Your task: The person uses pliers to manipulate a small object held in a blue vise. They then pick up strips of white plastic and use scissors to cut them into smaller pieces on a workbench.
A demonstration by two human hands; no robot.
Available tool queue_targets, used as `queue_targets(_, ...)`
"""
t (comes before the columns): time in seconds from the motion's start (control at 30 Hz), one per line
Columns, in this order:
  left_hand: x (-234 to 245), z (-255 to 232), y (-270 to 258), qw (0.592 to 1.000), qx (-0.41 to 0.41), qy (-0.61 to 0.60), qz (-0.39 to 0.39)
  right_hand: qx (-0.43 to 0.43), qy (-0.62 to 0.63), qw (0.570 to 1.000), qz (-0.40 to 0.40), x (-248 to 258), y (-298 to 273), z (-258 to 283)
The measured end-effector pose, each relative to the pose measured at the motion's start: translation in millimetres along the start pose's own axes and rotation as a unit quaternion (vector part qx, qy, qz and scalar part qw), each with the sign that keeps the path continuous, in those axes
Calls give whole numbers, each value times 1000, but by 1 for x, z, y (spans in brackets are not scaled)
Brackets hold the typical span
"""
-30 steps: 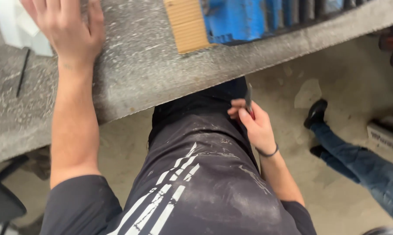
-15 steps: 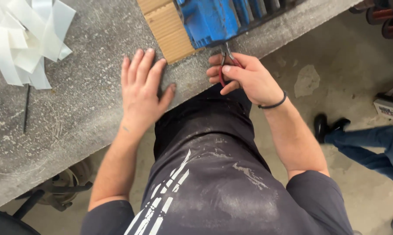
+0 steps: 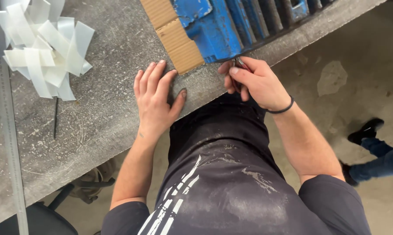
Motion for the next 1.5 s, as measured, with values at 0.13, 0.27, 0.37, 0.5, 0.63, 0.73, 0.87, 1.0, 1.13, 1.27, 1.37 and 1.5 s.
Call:
queue_targets(0.13,0,0,-1,1000,2,-4,-13,36,36,999,16,1,-7,-11)
queue_targets(0.27,3,-2,-5,997,-36,-33,-64,61,-13,998,9,10,-40,-45)
queue_targets(0.37,-11,-8,-9,984,61,-161,36,43,24,998,25,13,-82,-83)
queue_targets(0.5,-44,-40,2,889,158,-343,259,15,-139,990,21,-2,-107,-73)
queue_targets(0.63,-68,-40,-9,729,115,-634,233,105,-266,957,49,-19,-90,-37)
queue_targets(0.73,-48,-4,-11,736,169,-643,127,166,-321,929,74,-16,-75,-17)
queue_targets(0.87,8,67,-22,837,193,-510,-49,39,-123,988,82,13,-39,-14)
queue_targets(1.0,44,79,-20,899,242,-359,-62,4,-97,995,35,26,-10,9)
queue_targets(1.13,57,83,-17,961,242,-115,-64,-7,-76,997,27,22,1,18)
queue_targets(1.27,53,83,-12,962,216,-138,-98,-33,-63,997,26,24,-1,8)
queue_targets(1.37,54,86,-14,963,193,-143,-120,-44,-62,997,21,23,-3,7)
queue_targets(1.5,58,83,-19,975,147,-91,-143,-33,-50,998,33,18,5,12)
Point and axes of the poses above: each hand's wrist, its own y-axis towards the middle knuckle, its own x-axis out of the back of the hand, z = x × y, the point moved 6 cm from there along y, towards the middle knuckle, and after that the axes turned 2 degrees about -z, right-handed, at the moved point
